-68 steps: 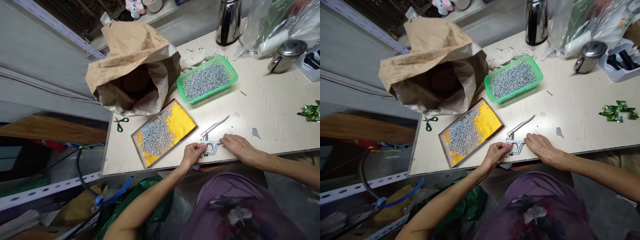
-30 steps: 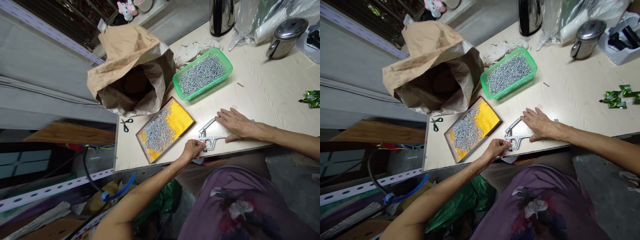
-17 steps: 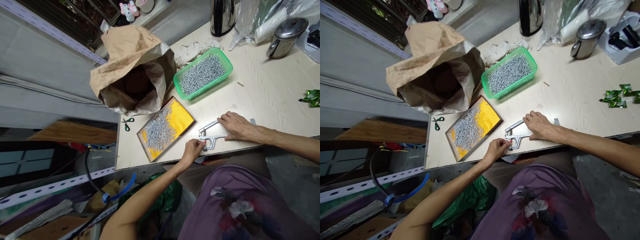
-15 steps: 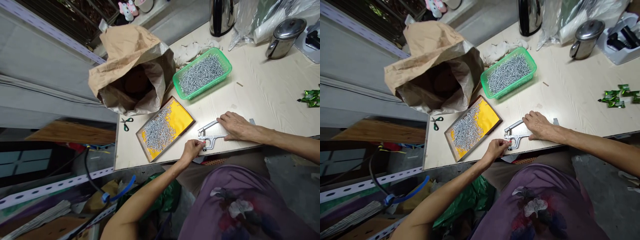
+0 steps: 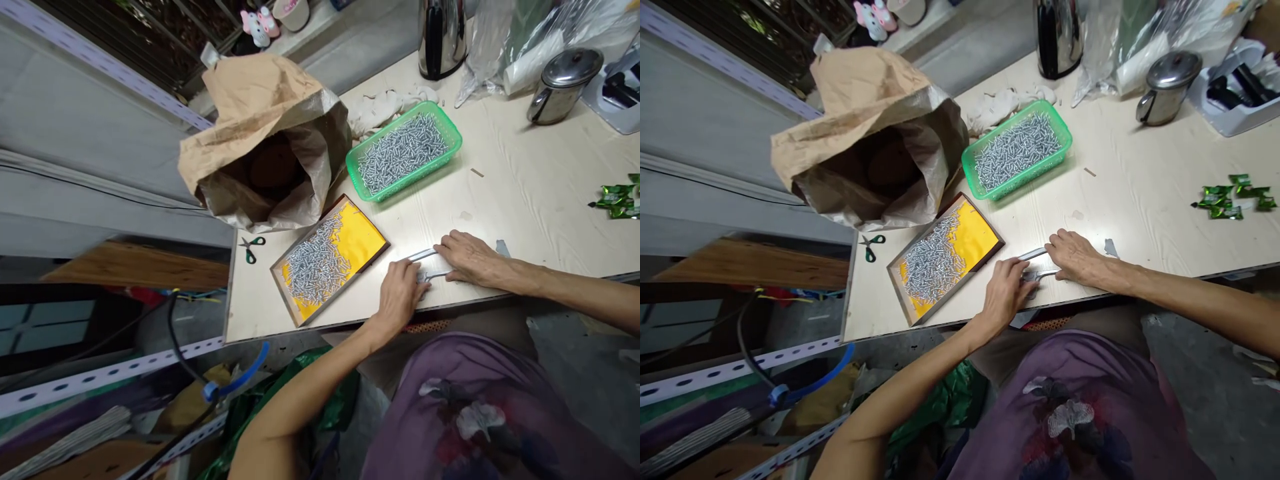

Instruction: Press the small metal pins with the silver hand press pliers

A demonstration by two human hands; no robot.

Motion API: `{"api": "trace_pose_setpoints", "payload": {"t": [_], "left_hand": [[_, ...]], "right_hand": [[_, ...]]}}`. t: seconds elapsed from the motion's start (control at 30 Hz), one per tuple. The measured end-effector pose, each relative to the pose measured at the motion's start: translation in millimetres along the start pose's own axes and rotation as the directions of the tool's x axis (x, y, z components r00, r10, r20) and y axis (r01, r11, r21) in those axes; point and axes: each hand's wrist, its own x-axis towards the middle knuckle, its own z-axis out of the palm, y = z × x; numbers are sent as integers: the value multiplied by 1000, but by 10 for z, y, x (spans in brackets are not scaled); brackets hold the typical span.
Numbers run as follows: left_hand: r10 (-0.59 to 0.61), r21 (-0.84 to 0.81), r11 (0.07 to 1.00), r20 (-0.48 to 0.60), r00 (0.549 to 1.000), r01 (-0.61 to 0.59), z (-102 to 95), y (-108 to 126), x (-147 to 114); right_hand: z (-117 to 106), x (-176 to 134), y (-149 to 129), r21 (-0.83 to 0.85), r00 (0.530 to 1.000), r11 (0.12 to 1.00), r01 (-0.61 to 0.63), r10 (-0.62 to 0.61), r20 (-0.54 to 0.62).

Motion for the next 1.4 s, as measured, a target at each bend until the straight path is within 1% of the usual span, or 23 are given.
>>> {"api": "trace_pose_setpoints", "payload": {"t": [0.07,0.1,0.17,0.27,0.33,0.47,0.53,0.6,0.73,0.83,0.9,1.0,1.1,1.17,1.23,1.33,1.37,1.4], "left_hand": [[167,48,984,55,984,-170,57,17,174],[222,49,972,96,970,-228,77,14,261],[286,35,955,173,943,-296,93,-4,403],[300,51,946,241,923,-321,69,-10,508],[298,88,939,271,915,-332,46,18,519],[333,175,898,332,883,-404,56,98,456],[346,191,885,339,875,-424,96,117,408],[347,184,890,325,880,-418,146,117,368],[341,157,905,286,896,-395,212,101,344],[347,157,909,233,909,-387,236,106,337],[349,151,916,158,924,-371,275,125,300],[378,102,918,59,924,-382,394,181,187],[415,41,909,5,910,-415,545,245,64],[399,6,917,-23,917,-399,623,271,13],[377,-25,925,-43,925,-378,668,280,-2],[365,-44,928,-75,928,-369,692,289,29],[358,-45,931,-87,930,-362,695,299,43],[351,-47,933,-93,932,-356,697,314,50]], "right_hand": [[3,-38,13,22,1000,1000,10,-9,-19],[2,-59,27,30,1000,1000,7,-6,-21],[-8,-102,59,31,1000,999,-24,24,-9],[-35,-155,69,12,997,997,-71,71,-2],[-46,-182,29,-1,998,998,-60,60,-17],[0,-234,-102,-43,999,998,-37,36,-13],[46,-262,-154,-43,1000,999,-25,26,4],[85,-291,-186,-11,1000,1000,-4,4,7],[87,-334,-175,46,999,999,14,-12,-42],[25,-342,-65,49,998,999,11,-8,-59],[-23,-320,55,37,999,999,14,-12,-52],[-53,-233,234,-5,999,1000,13,-13,-30],[-27,-105,354,-79,998,997,-26,21,-64],[-14,-13,417,-113,995,993,-38,27,-94],[-31,79,464,-121,995,992,-43,31,-98],[-102,222,400,-146,994,986,-83,73,-76],[-122,275,321,-153,997,987,-57,48,-62],[-134,332,212,-147,999,989,6,-12,-42]]}}
